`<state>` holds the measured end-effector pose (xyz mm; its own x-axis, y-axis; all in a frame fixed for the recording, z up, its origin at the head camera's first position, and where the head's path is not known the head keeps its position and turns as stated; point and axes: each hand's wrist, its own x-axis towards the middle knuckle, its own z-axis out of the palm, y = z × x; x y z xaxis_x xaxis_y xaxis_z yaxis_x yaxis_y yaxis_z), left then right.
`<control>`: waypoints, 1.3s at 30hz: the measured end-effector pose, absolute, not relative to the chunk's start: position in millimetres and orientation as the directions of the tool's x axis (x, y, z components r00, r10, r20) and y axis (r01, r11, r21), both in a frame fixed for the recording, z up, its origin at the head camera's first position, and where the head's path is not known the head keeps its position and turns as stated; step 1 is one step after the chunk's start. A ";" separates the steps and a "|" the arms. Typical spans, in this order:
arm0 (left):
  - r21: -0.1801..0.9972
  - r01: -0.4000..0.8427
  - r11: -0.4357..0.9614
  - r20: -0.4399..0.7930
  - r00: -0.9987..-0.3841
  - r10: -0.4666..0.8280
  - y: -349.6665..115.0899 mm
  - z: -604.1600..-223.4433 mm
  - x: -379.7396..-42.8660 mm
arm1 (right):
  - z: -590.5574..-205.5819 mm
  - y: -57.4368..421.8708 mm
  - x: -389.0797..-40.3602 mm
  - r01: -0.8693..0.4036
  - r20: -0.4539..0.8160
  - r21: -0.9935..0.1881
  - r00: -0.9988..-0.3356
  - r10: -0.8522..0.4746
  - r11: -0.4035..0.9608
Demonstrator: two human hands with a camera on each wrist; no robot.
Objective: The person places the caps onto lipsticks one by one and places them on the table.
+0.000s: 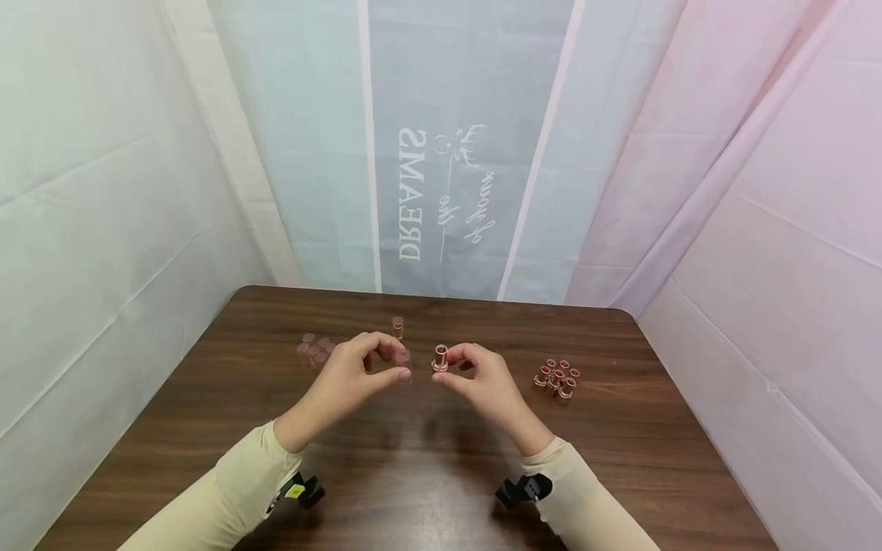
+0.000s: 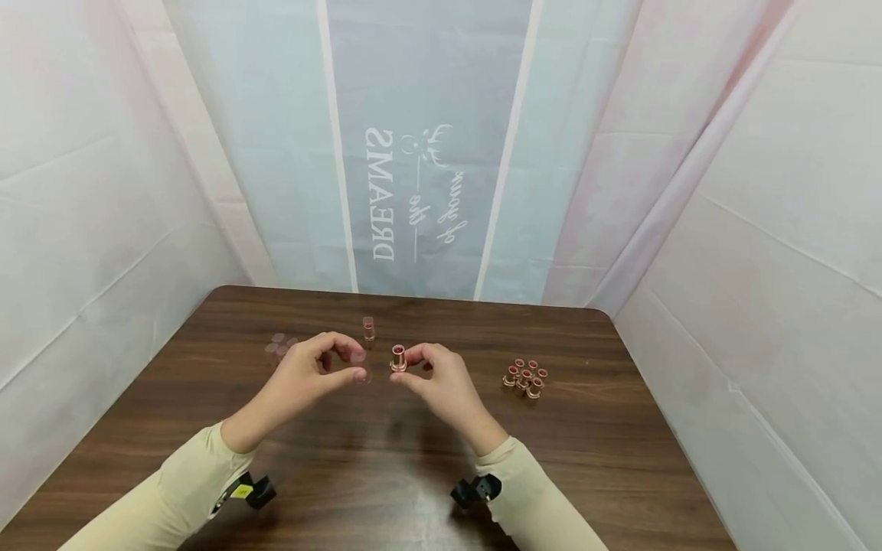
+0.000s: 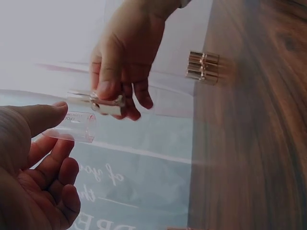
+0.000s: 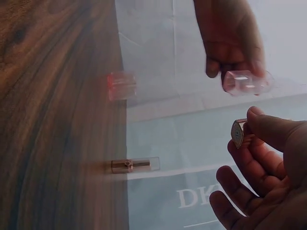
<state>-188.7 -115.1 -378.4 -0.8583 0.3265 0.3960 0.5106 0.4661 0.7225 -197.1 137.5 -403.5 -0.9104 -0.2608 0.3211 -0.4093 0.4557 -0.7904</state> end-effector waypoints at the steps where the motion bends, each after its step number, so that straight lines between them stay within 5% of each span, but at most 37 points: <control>1: 0.722 0.515 0.463 0.400 -0.856 0.328 -114.3 -377.0 -189.0 | -405.3 136.3 -197.2 -0.411 0.319 -0.789 -0.909 -0.268 0.456; 15: 0.716 0.592 0.370 0.500 -0.805 0.319 -98.9 -364.4 -199.4 | -424.2 125.0 -195.8 -0.382 0.250 -0.802 -0.913 -0.323 0.459; 39: 0.720 0.563 0.406 0.412 -0.817 0.403 -81.6 -373.8 -200.0 | -412.5 127.3 -189.3 -0.373 0.265 -0.806 -0.922 -0.283 0.460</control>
<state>-200.0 -81.6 -373.8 -0.8172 0.4030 0.4120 0.5631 0.4060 0.7198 -189.3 127.3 -412.5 -0.9218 -0.2830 0.2649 -0.3729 0.4603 -0.8056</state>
